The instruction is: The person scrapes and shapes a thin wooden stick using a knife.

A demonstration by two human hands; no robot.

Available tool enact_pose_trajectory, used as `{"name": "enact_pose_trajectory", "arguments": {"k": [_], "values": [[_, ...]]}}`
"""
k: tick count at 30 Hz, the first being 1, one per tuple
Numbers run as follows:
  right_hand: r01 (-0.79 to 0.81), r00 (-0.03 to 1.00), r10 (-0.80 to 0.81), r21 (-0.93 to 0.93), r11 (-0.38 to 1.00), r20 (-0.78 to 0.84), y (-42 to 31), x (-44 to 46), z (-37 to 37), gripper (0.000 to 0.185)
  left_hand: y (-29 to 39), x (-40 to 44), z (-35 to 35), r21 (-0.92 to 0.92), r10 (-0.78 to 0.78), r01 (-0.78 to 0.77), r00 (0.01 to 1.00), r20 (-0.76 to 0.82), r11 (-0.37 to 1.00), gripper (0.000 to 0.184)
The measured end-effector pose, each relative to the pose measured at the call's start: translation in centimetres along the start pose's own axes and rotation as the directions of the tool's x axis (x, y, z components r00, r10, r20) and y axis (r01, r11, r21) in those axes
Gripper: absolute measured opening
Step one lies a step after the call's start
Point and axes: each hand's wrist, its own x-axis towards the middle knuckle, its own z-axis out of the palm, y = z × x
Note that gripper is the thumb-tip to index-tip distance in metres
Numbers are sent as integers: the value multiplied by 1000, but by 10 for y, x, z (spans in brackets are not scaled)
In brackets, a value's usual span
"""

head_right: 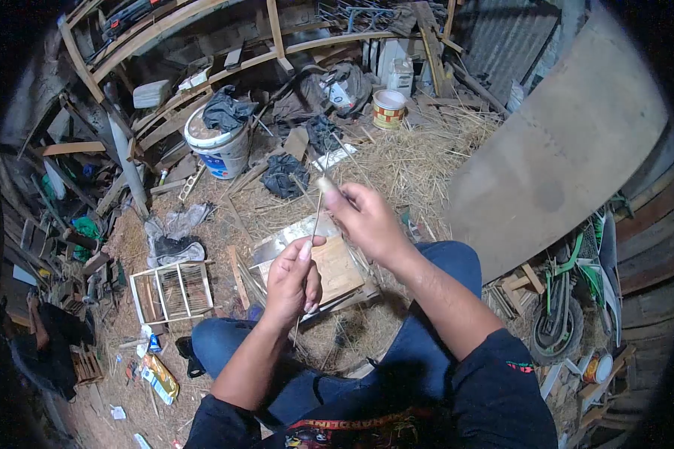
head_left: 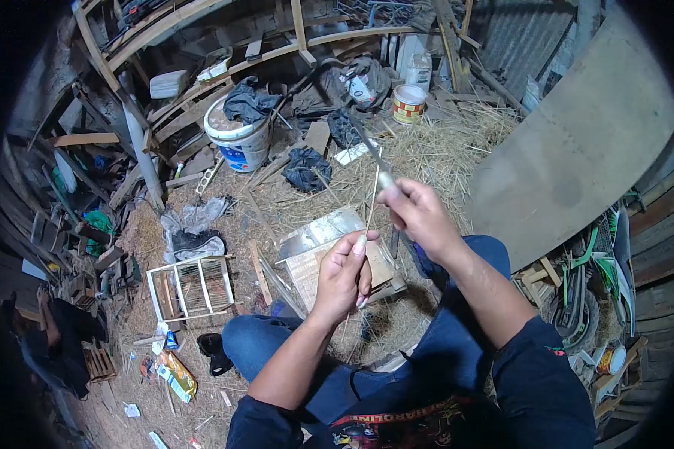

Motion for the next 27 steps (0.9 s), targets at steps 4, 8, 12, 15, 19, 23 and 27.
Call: {"name": "enact_pose_trajectory", "arguments": {"k": [4, 8, 12, 15, 19, 23, 27], "values": [[242, 965, -262, -472, 848, 24, 5, -24, -11, 32, -2, 3, -2, -7, 34, -35, 998, -57, 999, 29], [389, 909, -348, -764, 514, 229, 10, -43, -11, 24, -13, 5, -8, 55, 114, -112, 992, -45, 992, 26], [486, 840, -446, -796, 361, 309, 15, -46, -14, 30, -5, 1, -1, 91, -43, 43, 999, -8, 995, 24], [491, 839, -433, -800, 345, 329, 14, -48, -16, 30, -23, 5, -6, 168, 70, -66, 997, -19, 984, 26], [488, 842, -423, -806, 335, 335, 14, -49, -18, 30, -26, 7, -10, 238, 147, -157, 987, 59, 959, 27], [481, 841, -427, -821, 307, 333, 13, -51, -19, 29, -30, 6, -11, 190, 85, -85, 996, 11, 978, 27], [467, 843, -438, -829, 306, 313, 9, -51, -18, 28, -27, 9, -7, 68, 105, -107, 994, 42, 992, 30]]}}
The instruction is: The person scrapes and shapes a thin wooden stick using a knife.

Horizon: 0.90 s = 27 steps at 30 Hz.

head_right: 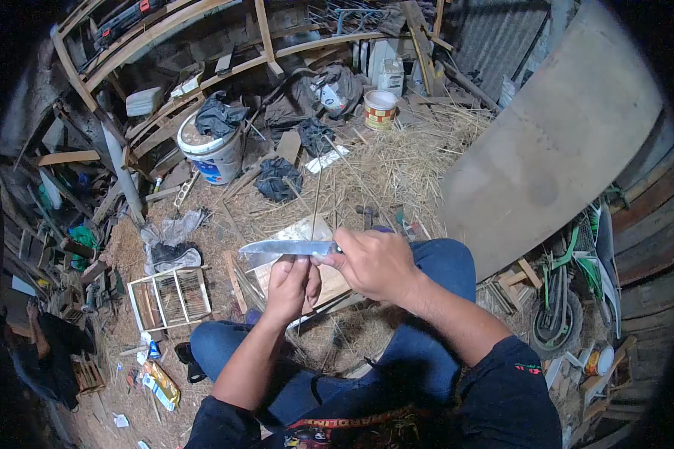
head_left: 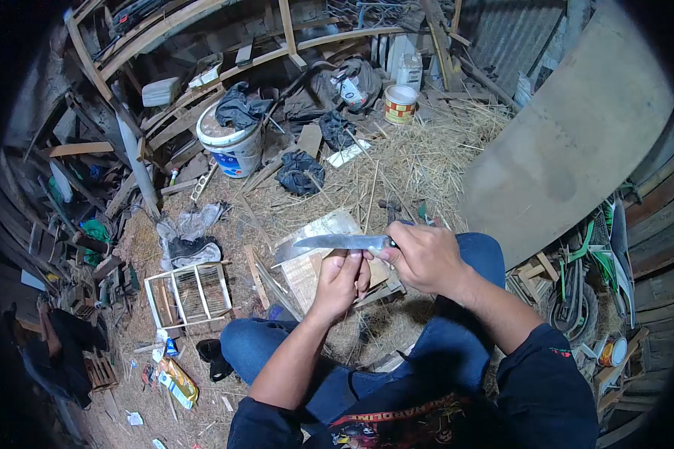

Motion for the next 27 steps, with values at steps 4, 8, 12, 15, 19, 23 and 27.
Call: {"name": "enact_pose_trajectory", "arguments": {"k": [4, 8, 12, 15, 19, 23, 27], "values": [[-18, 1000, 18, -9, 1000, -12, 1, 0, 0, 27, -1, 1, -6, 52, -36, 34, 998, 52, 998, 29], [-19, 1000, 19, -39, 999, -9, 0, 0, -2, 27, -2, 2, -4, 64, -22, 19, 999, 40, 998, 29], [-16, 1000, 15, -48, 999, -15, -1, -1, -1, 28, -4, 2, -3, 26, -17, 16, 999, 29, 1000, 28], [-16, 1000, 16, -53, 998, -13, -1, -2, -1, 28, -4, 1, -1, -39, -9, 10, 1000, 25, 999, 27], [-29, 999, 30, -31, 999, 18, -2, -2, -2, 29, 0, 0, -3, -30, -41, 42, 998, 40, 999, 27], [-29, 999, 30, -43, 999, 28, -1, -3, -1, 29, -5, -1, -4, -13, -63, 64, 997, 45, 998, 25], [16, 1000, -16, -41, 999, -15, 6, -5, 3, 30, -9, -2, -3, -60, -48, 51, 998, 44, 997, 26]]}}
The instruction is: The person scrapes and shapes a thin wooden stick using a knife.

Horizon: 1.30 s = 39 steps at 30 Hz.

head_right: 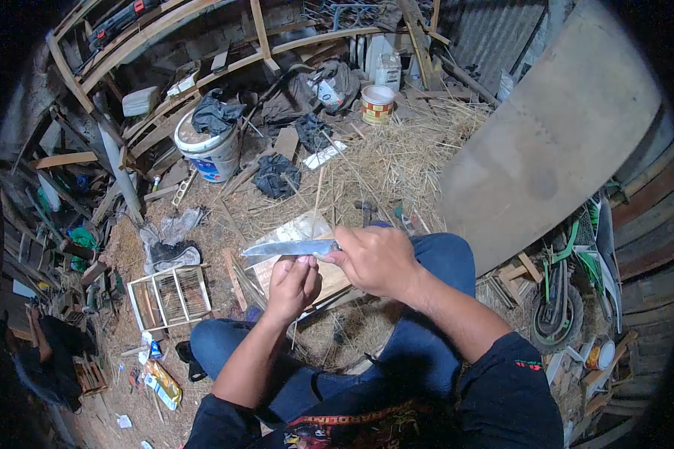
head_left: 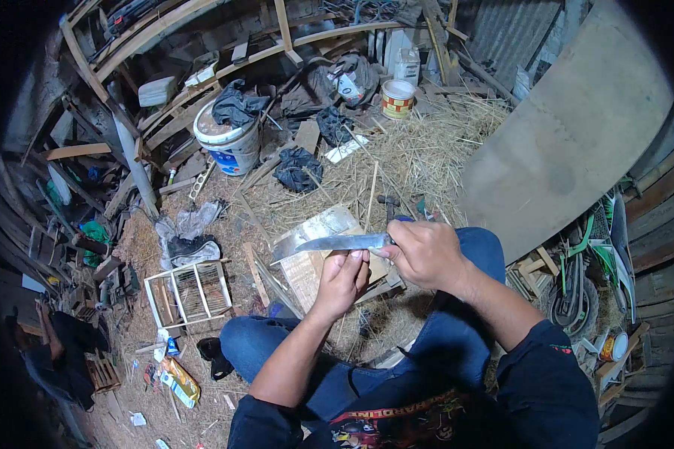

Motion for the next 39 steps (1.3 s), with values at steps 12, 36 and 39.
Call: {"name": "enact_pose_trajectory", "arguments": {"k": [12, 36, 39], "values": [[-8, 999, 7, -32, 999, -36, 34, -9, 0, 30, 8, -1, 10, -91, -75, 81, 995, 71, 993, 26], [-721, 692, 705, 121, 682, 154, 68, -186, -38, 32, -96, -1, 102, 179, -461, 433, 870, 173, 884, 37], [-704, 703, 695, 16, 710, 150, 68, -221, -18, 32, -116, -4, 121, 307, -515, 457, 845, 142, 835, 38]]}}
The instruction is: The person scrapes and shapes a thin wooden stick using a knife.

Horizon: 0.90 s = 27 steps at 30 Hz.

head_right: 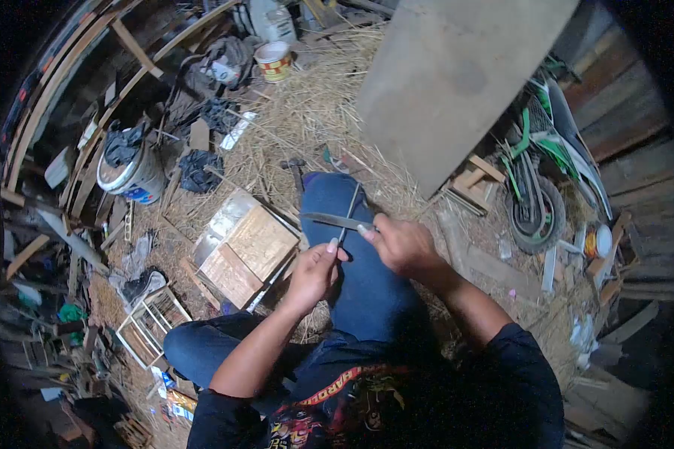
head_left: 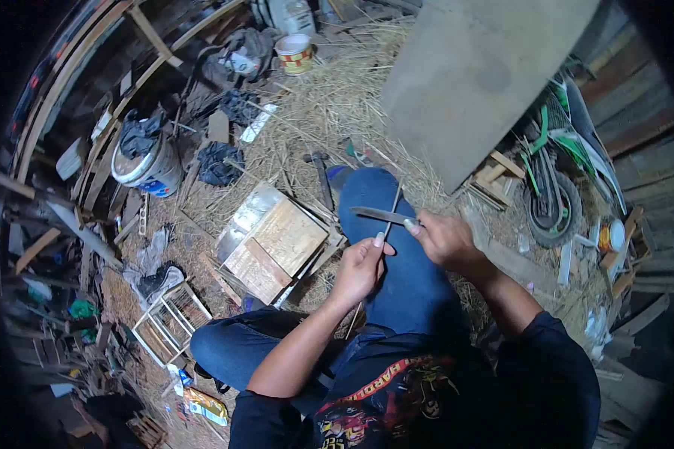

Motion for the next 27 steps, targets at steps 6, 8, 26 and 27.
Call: {"name": "enact_pose_trajectory", "arguments": {"k": [6, 8, 26, 27], "values": [[157, 986, -160, -56, 986, -55, 7, -10, 7, 37, -13, 7, 20, 391, 168, -89, 970, -173, 916, 38], [151, 987, -153, -49, 987, -45, 8, -12, 9, 38, -8, 5, 25, 549, 256, -110, 946, -197, 829, 39], [142, 989, -142, -16, 990, -26, 24, -21, 21, 41, 2, 13, 40, -29, -141, 138, 977, -160, 990, 39], [135, 991, -136, -19, 991, -17, 24, -20, 21, 40, -2, 14, 39, -24, -127, 125, 979, -157, 992, 39]]}}
